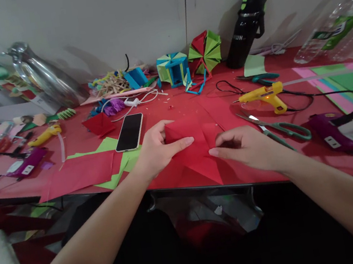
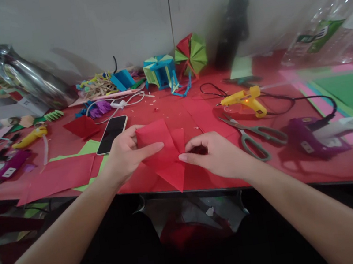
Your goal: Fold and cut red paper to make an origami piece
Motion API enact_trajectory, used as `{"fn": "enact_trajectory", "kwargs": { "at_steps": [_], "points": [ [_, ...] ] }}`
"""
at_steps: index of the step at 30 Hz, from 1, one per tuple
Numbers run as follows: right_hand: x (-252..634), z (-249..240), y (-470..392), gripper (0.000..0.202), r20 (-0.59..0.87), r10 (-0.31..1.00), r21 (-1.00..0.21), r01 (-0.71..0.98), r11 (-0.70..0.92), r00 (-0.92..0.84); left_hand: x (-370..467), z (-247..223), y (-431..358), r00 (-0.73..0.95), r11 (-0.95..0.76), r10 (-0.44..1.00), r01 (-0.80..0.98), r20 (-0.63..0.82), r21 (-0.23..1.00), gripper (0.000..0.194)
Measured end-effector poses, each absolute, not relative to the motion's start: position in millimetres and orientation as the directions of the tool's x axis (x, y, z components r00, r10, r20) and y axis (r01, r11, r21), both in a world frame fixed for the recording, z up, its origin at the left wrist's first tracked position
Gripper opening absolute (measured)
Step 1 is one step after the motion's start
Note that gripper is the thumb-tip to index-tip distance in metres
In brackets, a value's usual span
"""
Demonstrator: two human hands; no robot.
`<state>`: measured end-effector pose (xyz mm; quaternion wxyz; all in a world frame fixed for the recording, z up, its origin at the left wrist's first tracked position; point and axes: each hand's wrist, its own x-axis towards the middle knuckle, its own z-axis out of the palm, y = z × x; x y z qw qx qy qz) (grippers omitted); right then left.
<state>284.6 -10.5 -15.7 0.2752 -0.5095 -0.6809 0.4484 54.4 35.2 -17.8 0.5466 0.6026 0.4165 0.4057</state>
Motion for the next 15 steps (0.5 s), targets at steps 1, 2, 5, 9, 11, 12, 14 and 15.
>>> {"fn": "enact_trajectory", "kwargs": {
  "at_steps": [1, 2, 5, 9, 11, 12, 14, 15],
  "points": [
    [284.8, -16.2, -10.0, 0.027, -0.092, 0.939, -0.9, 0.431, 0.064, -0.331, 54.6, -17.6, 35.1, 0.327, -0.053, 0.944, 0.054, 0.032, 0.997, 0.047],
    [284.9, -16.4, -9.7, 0.026, -0.098, 0.938, -0.908, 0.416, 0.052, -0.332, 54.8, -17.3, 35.0, 0.33, -0.049, 0.944, 0.048, 0.031, 0.998, 0.047],
    [284.6, -16.2, -9.3, 0.024, -0.108, 0.937, -0.924, 0.381, 0.028, -0.331, 55.2, -16.2, 34.6, 0.328, -0.033, 0.945, 0.042, 0.018, 0.999, 0.047],
    [284.3, -16.1, -9.5, 0.024, -0.125, 0.935, -0.927, 0.374, 0.009, -0.333, 55.8, -15.7, 33.7, 0.32, -0.011, 0.947, 0.043, -0.003, 0.999, 0.047],
    [284.3, -16.4, -9.4, 0.026, -0.127, 0.935, -0.924, 0.382, 0.01, -0.331, 56.3, -15.7, 32.9, 0.32, -0.008, 0.947, 0.027, -0.001, 1.0, 0.045],
    [284.2, -16.6, -9.3, 0.027, -0.128, 0.935, -0.922, 0.386, 0.01, -0.332, 56.7, -15.6, 32.3, 0.318, -0.008, 0.948, 0.023, 0.001, 1.0, 0.043],
    [283.9, -16.9, -9.1, 0.027, -0.135, 0.933, -0.919, 0.394, 0.009, -0.335, 57.4, -15.2, 31.1, 0.312, -0.006, 0.95, 0.024, -0.002, 1.0, 0.041],
    [283.7, -17.1, -9.1, 0.026, -0.138, 0.931, -0.919, 0.395, 0.007, -0.338, 57.7, -14.9, 30.6, 0.314, 0.001, 0.949, 0.025, -0.009, 1.0, 0.04]
  ]
}}
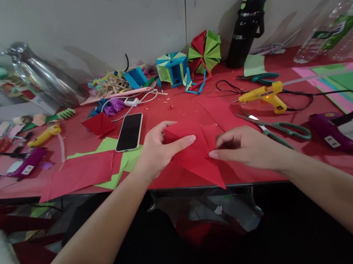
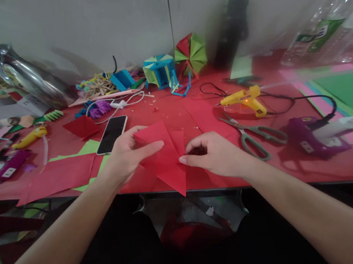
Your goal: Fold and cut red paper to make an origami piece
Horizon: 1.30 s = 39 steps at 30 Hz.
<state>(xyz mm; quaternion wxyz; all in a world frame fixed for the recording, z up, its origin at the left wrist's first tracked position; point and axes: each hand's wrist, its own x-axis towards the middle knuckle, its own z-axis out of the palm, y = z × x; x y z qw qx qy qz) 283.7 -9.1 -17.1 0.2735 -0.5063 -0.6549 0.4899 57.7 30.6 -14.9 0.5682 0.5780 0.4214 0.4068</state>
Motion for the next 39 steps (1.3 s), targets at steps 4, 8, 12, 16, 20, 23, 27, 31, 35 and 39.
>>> {"fn": "enact_trajectory", "kwargs": {
  "at_steps": [4, 8, 12, 16, 20, 23, 27, 31, 35, 39],
  "points": [
    [284, -19, -9, 0.023, -0.135, 0.931, -0.925, 0.38, 0.005, -0.339, 58, -15, 31, 0.303, 0.035, 0.952, 0.004, -0.035, 0.999, 0.034],
    [287, -20, -9, 0.024, -0.121, 0.934, -0.923, 0.384, 0.019, -0.336, 54, -15, 37, 0.258, 0.026, 0.966, -0.002, -0.025, 1.0, 0.033],
    [290, -20, -8, 0.024, -0.157, 0.924, -0.906, 0.424, 0.005, -0.347, 47, -9, 39, 0.337, 0.004, 0.941, 0.088, -0.034, 0.996, 0.029],
    [288, -17, -9, 0.021, -0.161, 0.894, -0.878, 0.474, 0.064, -0.418, 44, -2, 36, 0.536, -0.114, 0.842, 0.273, -0.053, 0.955, 0.022],
    [284, -12, -11, 0.023, -0.14, 0.883, -0.865, 0.49, 0.112, -0.449, 43, -3, 35, 0.486, -0.194, 0.874, 0.335, 0.007, 0.922, 0.024],
    [285, -10, -11, 0.024, -0.142, 0.888, -0.866, 0.49, 0.103, -0.437, 42, -4, 36, 0.442, -0.16, 0.897, 0.316, 0.004, 0.935, 0.024],
    [288, -12, -10, 0.026, -0.147, 0.885, -0.863, 0.495, 0.104, -0.442, 40, -3, 37, 0.452, -0.147, 0.892, 0.291, 0.0, 0.945, 0.025],
    [289, -12, -11, 0.026, -0.151, 0.889, -0.864, 0.494, 0.093, -0.431, 41, -5, 37, 0.41, -0.167, 0.911, 0.255, 0.05, 0.952, 0.026],
    [288, -10, -11, 0.029, -0.153, 0.902, -0.882, 0.468, 0.06, -0.404, 47, -9, 35, 0.257, -0.311, 0.937, 0.296, 0.238, 0.903, 0.022],
    [289, -9, -11, 0.031, -0.15, 0.904, -0.888, 0.457, 0.055, -0.4, 48, -10, 36, 0.224, -0.384, 0.92, 0.354, 0.321, 0.853, 0.022]
  ]
}}
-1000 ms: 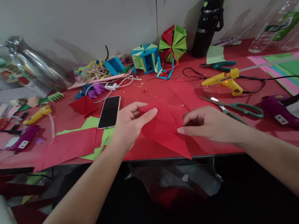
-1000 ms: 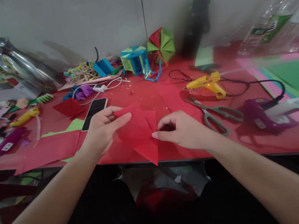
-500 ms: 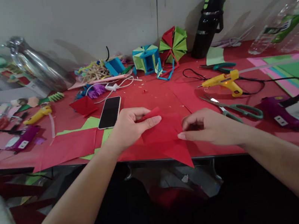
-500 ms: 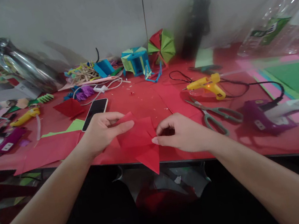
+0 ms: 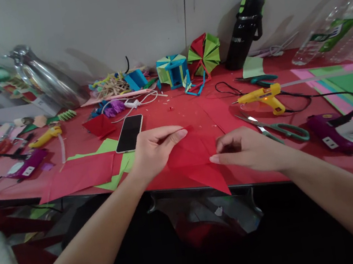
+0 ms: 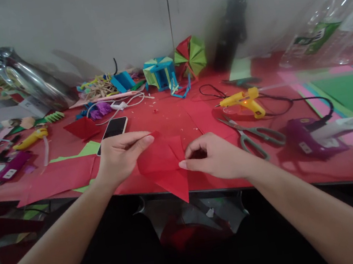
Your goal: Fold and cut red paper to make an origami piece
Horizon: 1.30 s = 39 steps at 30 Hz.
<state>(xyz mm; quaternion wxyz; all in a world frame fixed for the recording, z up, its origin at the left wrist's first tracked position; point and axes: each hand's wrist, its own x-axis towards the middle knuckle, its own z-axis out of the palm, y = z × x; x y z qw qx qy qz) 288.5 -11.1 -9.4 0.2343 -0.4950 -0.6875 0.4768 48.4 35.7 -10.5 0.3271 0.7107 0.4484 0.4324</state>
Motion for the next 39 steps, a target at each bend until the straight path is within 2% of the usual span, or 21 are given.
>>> {"fn": "enact_trajectory", "kwargs": {
  "at_steps": [4, 9, 12, 15, 20, 25, 34, 36, 39],
  "points": [
    [290, -10, -11, 0.03, -0.166, 0.911, -0.886, 0.463, 0.03, -0.377, 40, -9, 43, 0.336, -0.342, 0.914, 0.333, 0.228, 0.879, 0.027],
    [291, -12, -11, 0.033, -0.173, 0.911, -0.901, 0.434, 0.008, -0.376, 35, -8, 47, 0.274, -0.355, 0.922, 0.314, 0.275, 0.881, 0.029],
    [293, -15, -10, 0.033, -0.18, 0.908, -0.903, 0.429, -0.001, -0.379, 38, -14, 47, 0.271, -0.175, 0.953, 0.138, 0.132, 0.975, 0.037],
    [294, -16, -10, 0.031, -0.178, 0.918, -0.91, 0.414, -0.018, -0.353, 42, -21, 46, 0.325, 0.013, 0.946, -0.05, 0.004, 0.999, 0.045],
    [293, -13, -8, 0.026, -0.191, 0.924, -0.923, 0.38, -0.055, -0.331, 47, -20, 38, 0.332, -0.034, 0.943, 0.013, 0.028, 0.999, 0.029],
    [296, -15, -6, 0.026, -0.242, 0.887, -0.918, 0.39, -0.078, -0.393, 51, -18, 34, 0.316, -0.061, 0.948, 0.036, 0.046, 0.998, 0.027],
    [292, -14, -6, 0.034, -0.113, 0.897, -0.983, 0.181, -0.038, -0.428, 57, -27, 35, 0.207, -0.145, 0.969, 0.037, 0.135, 0.989, 0.025],
    [292, -18, -4, 0.035, -0.061, 0.945, -0.987, 0.158, -0.01, -0.321, 57, -29, 37, 0.171, -0.122, 0.978, -0.011, 0.122, 0.992, 0.025],
    [297, -24, -1, 0.041, 0.11, 0.98, -0.962, 0.231, 0.148, -0.168, 56, -31, 40, 0.139, -0.057, 0.988, -0.111, 0.073, 0.992, 0.024]
  ]
}}
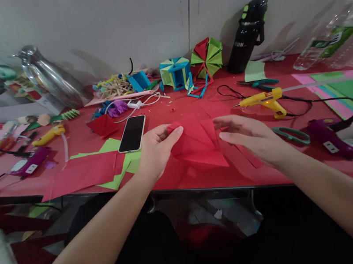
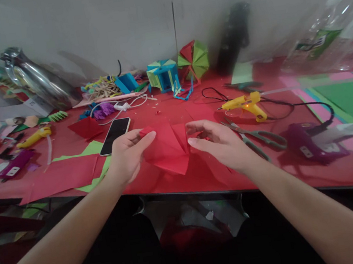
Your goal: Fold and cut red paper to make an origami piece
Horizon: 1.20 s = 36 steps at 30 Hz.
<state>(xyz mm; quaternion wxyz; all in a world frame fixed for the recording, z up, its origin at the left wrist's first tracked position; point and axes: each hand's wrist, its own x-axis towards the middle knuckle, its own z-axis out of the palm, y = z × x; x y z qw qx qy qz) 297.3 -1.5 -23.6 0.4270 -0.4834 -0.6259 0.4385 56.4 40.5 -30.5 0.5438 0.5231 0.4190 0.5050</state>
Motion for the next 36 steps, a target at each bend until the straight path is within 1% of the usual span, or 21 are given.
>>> {"fn": "enact_trajectory", "kwargs": {
  "at_steps": [2, 3, 5, 6, 7, 10, 11, 13, 17, 20, 22, 24, 25, 27, 29, 30, 32, 34, 36],
  "points": [
    [301, -23, -3, 0.056, 0.22, 0.943, -0.899, 0.323, 0.295, -0.25, 56, -31, 43, 0.143, -0.026, 0.989, -0.142, 0.047, 0.989, 0.024],
    [302, -21, -6, 0.066, 0.243, 0.915, -0.857, 0.37, 0.358, -0.322, 55, -31, 43, 0.145, -0.019, 0.989, -0.141, 0.04, 0.99, 0.024],
    [302, -17, -11, 0.082, 0.224, 0.88, -0.775, 0.47, 0.422, -0.419, 55, -32, 44, 0.145, -0.018, 0.989, -0.136, 0.037, 0.991, 0.024],
    [300, -15, -13, 0.084, 0.205, 0.875, -0.737, 0.519, 0.433, -0.439, 56, -32, 44, 0.148, -0.016, 0.988, -0.136, 0.037, 0.991, 0.024],
    [297, -14, -14, 0.079, 0.208, 0.878, -0.71, 0.55, 0.438, -0.431, 56, -33, 43, 0.155, -0.011, 0.987, -0.141, 0.033, 0.99, 0.025],
    [288, -15, -13, 0.033, 0.32, 0.905, -0.698, 0.576, 0.426, -0.281, 61, -33, 38, 0.227, 0.026, 0.974, -0.141, 0.006, 0.99, 0.027],
    [285, -16, -10, 0.022, 0.354, 0.909, -0.706, 0.575, 0.415, -0.222, 63, -33, 36, 0.26, 0.039, 0.966, -0.129, -0.004, 0.991, 0.027],
    [282, -21, -6, 0.015, 0.375, 0.918, -0.744, 0.549, 0.382, -0.13, 66, -31, 31, 0.319, 0.049, 0.948, -0.105, -0.013, 0.993, 0.027],
    [280, -28, -3, 0.02, 0.275, 0.96, -0.881, 0.386, 0.273, -0.052, 71, -29, 23, 0.414, 0.052, 0.91, -0.107, -0.003, 0.993, 0.028],
    [277, -28, -4, 0.026, 0.204, 0.979, -0.925, 0.324, 0.199, -0.021, 71, -29, 21, 0.478, 0.07, 0.878, -0.111, -0.008, 0.991, 0.039],
    [276, -25, -5, 0.039, 0.2, 0.98, -0.931, 0.315, 0.185, 0.015, 70, -31, 21, 0.496, 0.084, 0.868, -0.122, -0.013, 0.989, 0.045],
    [274, -23, -6, 0.054, 0.179, 0.983, -0.941, 0.3, 0.158, 0.044, 70, -31, 22, 0.487, 0.086, 0.873, -0.141, -0.007, 0.986, 0.046],
    [274, -22, -6, 0.056, 0.155, 0.987, -0.946, 0.294, 0.134, 0.049, 70, -31, 22, 0.48, 0.083, 0.877, -0.147, -0.002, 0.986, 0.046],
    [275, -21, -6, 0.052, 0.103, 0.993, -0.952, 0.296, 0.081, 0.057, 71, -31, 22, 0.467, 0.063, 0.884, -0.146, 0.013, 0.987, 0.047],
    [276, -21, -7, 0.045, 0.088, 0.993, -0.943, 0.327, 0.058, 0.076, 71, -30, 22, 0.473, 0.06, 0.881, -0.124, 0.006, 0.991, 0.053],
    [277, -21, -8, 0.044, 0.091, 0.992, -0.938, 0.341, 0.057, 0.087, 71, -29, 22, 0.488, 0.08, 0.873, -0.109, -0.017, 0.991, 0.057],
    [279, -20, -9, 0.043, 0.105, 0.989, -0.932, 0.358, 0.062, 0.103, 70, -29, 22, 0.524, 0.168, 0.845, -0.064, -0.11, 0.984, 0.06],
    [280, -19, -9, 0.042, 0.12, 0.987, -0.931, 0.358, 0.074, 0.108, 69, -29, 22, 0.56, 0.253, 0.801, 0.003, -0.212, 0.967, 0.055],
    [280, -19, -9, 0.041, 0.126, 0.986, -0.928, 0.363, 0.08, 0.105, 68, -29, 22, 0.583, 0.258, 0.777, 0.051, -0.239, 0.965, 0.048]
  ]
}}
